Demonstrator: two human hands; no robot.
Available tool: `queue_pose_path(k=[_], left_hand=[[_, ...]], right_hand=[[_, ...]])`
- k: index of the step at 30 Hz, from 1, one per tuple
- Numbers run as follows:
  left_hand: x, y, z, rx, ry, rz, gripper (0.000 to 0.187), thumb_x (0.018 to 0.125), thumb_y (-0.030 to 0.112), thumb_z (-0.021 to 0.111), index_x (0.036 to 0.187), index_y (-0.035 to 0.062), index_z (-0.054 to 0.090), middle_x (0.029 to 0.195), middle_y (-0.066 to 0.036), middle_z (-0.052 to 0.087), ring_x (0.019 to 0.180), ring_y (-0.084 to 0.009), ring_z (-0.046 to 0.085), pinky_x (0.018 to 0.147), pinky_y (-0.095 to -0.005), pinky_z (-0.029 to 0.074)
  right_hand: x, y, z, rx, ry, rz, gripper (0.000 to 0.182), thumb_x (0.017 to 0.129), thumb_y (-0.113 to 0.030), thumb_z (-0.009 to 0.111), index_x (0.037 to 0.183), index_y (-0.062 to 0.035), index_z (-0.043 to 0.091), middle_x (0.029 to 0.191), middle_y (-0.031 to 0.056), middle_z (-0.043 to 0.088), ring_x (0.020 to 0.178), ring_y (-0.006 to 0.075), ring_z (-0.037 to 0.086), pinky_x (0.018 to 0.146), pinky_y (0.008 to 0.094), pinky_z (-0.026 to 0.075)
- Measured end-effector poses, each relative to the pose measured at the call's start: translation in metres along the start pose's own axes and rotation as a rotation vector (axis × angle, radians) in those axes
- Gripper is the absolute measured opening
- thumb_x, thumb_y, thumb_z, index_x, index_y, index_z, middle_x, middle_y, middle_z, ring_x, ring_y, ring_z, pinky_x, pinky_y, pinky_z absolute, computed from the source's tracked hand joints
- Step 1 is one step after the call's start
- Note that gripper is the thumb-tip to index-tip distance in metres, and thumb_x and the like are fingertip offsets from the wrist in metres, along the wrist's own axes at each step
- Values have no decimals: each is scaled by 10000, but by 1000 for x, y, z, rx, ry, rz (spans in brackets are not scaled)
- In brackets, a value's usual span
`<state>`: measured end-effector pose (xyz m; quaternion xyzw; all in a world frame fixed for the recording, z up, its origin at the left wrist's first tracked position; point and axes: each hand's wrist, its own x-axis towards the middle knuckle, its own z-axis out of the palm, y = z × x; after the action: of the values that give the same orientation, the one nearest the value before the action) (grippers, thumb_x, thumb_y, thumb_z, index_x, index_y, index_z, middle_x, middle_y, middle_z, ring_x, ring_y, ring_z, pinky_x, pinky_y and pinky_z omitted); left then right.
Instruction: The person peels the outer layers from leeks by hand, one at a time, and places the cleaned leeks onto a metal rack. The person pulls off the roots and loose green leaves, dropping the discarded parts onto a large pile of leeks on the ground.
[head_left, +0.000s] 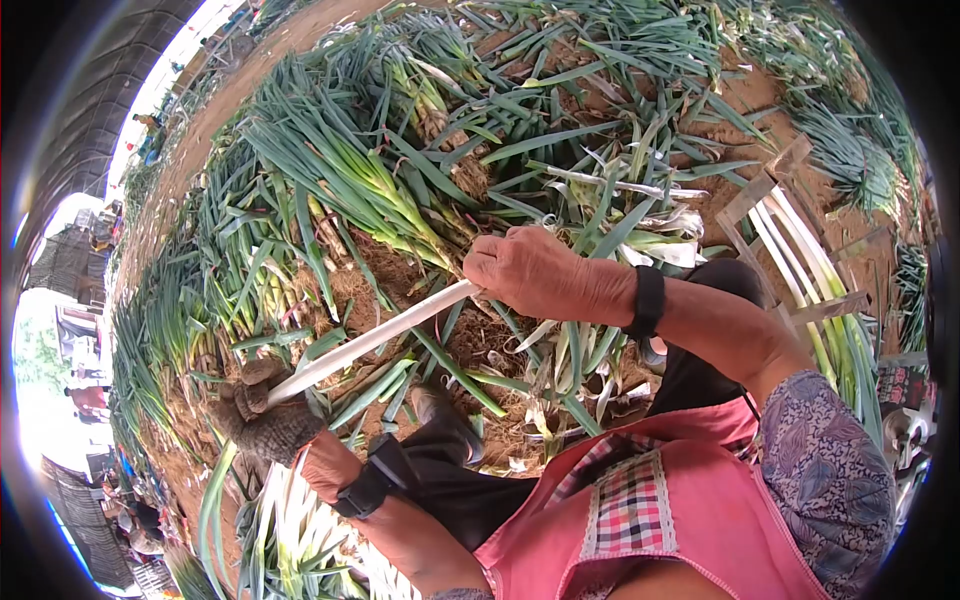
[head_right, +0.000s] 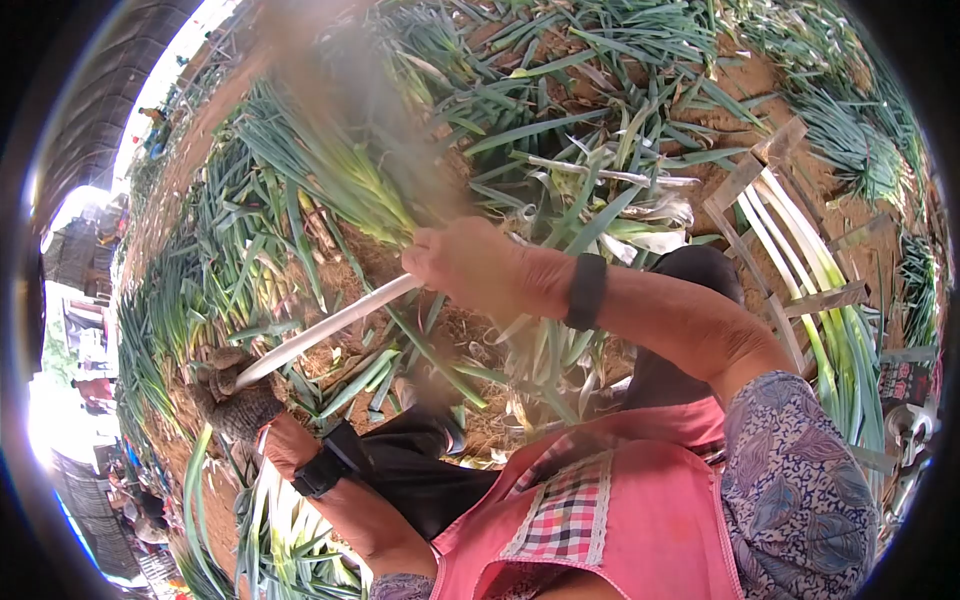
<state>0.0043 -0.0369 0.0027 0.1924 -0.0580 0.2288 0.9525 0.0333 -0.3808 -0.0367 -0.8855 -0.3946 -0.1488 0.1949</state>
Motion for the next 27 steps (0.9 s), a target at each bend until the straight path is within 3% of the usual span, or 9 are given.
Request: queue_pose_path(k=[4,7,9,14,17,21,22,27], left_hand=[[-2,0,-4,9,41,63,246,816,227,589,789,-17,594,554,-85,541,420,-179,477,635,-369,519],[-8,-10,23,90,268,139,266,824,256,568,636,68,554,437,9,428,377,-150,452,595,-372,500],[-8,-6,19,80,197,116,258,821,251,573,644,64,552,443,2,435,384,-161,454,601,-376,500],[-6,-4,12,73,275,154,245,815,247,586,669,53,551,445,-6,435,397,-173,452,624,-369,499],[-7,6,7,91,270,204,243,819,240,584,681,43,556,450,-9,431,400,-172,442,637,-366,500],[-9,11,7,131,203,219,242,826,237,579,695,34,559,461,-6,428,404,-166,433,649,-364,504],[-9,12,6,132,181,219,244,828,238,578,697,33,559,464,-4,427,405,-165,432,653,-365,505],[-8,7,4,137,182,215,258,828,235,578,659,56,507,473,3,412,410,-165,436,669,-370,505]], right_hand=[[-1,12,-5,156,145,5,184,725,-128,642,771,-59,477,712,89,510,620,285,567,526,367,449],[-3,29,-18,276,248,71,147,711,-42,607,735,-44,462,652,102,504,590,292,544,506,361,424],[-6,35,-32,319,274,146,133,695,8,574,719,-30,449,623,110,503,573,298,524,498,349,410],[-15,59,-37,363,337,272,103,698,47,559,744,-21,498,619,56,492,569,111,470,534,262,415],[-22,84,-46,419,347,445,81,677,-31,589,745,-34,545,636,84,550,588,247,553,547,314,428],[-23,73,-41,234,438,346,194,738,-35,670,899,-39,563,796,45,573,661,136,559,553,291,458],[-23,69,-37,211,382,308,305,707,-110,726,971,-77,578,846,53,586,676,189,593,548,314,470],[-13,31,-21,210,197,170,282,694,-182,730,911,-94,573,844,56,587,657,251,592,530,336,464]])
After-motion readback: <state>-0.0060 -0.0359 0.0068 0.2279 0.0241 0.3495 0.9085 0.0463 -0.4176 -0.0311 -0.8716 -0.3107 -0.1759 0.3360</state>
